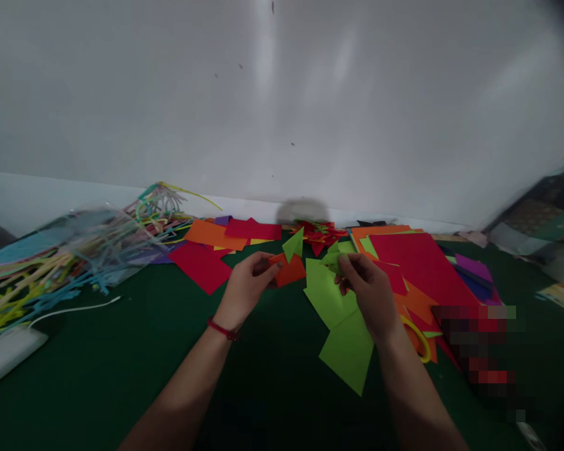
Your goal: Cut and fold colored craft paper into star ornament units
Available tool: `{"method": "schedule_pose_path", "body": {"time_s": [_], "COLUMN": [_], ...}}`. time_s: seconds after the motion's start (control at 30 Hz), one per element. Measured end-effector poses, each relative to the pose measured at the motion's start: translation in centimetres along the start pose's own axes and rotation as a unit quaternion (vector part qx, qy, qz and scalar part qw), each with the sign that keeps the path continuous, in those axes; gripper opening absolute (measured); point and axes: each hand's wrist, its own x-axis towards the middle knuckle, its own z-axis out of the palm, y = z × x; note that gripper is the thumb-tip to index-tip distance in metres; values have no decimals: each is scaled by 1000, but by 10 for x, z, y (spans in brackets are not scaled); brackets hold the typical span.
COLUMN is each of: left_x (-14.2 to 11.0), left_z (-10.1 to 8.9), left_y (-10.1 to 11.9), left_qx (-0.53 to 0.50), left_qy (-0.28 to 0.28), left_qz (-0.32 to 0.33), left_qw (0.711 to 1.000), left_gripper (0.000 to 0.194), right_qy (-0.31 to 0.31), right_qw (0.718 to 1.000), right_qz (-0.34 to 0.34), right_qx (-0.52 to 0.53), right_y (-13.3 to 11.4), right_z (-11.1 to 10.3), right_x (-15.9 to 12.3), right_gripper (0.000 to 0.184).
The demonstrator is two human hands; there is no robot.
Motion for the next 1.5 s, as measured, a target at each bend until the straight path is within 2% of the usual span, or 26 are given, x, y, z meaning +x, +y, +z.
{"method": "schedule_pose_path", "body": {"time_s": [0.17, 0.53, 0.7, 1.03, 1.2, 1.5], "left_x": [-14, -19, -19, -19, -21, -21], "left_z": [4, 6, 7, 5, 6, 6], "left_y": [16, 20, 19, 15, 18, 19], "left_qx": [10, -31, -13, 9, -1, -24], "left_qy": [23, 2, 3, 11, 16, 12], "left_qz": [19, 23, 29, 51, 46, 32], "left_qw": [1000, 999, 1000, 999, 999, 999], "left_gripper": [16, 18, 17, 20, 19, 22], "right_qy": [-46, -11, -7, 41, 11, -3], "right_qw": [999, 995, 995, 983, 971, 968], "right_qz": [-13, -36, -33, -88, -129, -143], "right_qx": [-7, -87, -99, -155, -203, -205], "right_y": [-5, 1, -2, -8, -13, -11], "right_z": [7, 12, 14, 16, 13, 9], "right_x": [-9, -11, -13, -16, -17, -15], "right_gripper": [16, 21, 24, 24, 19, 16]}}
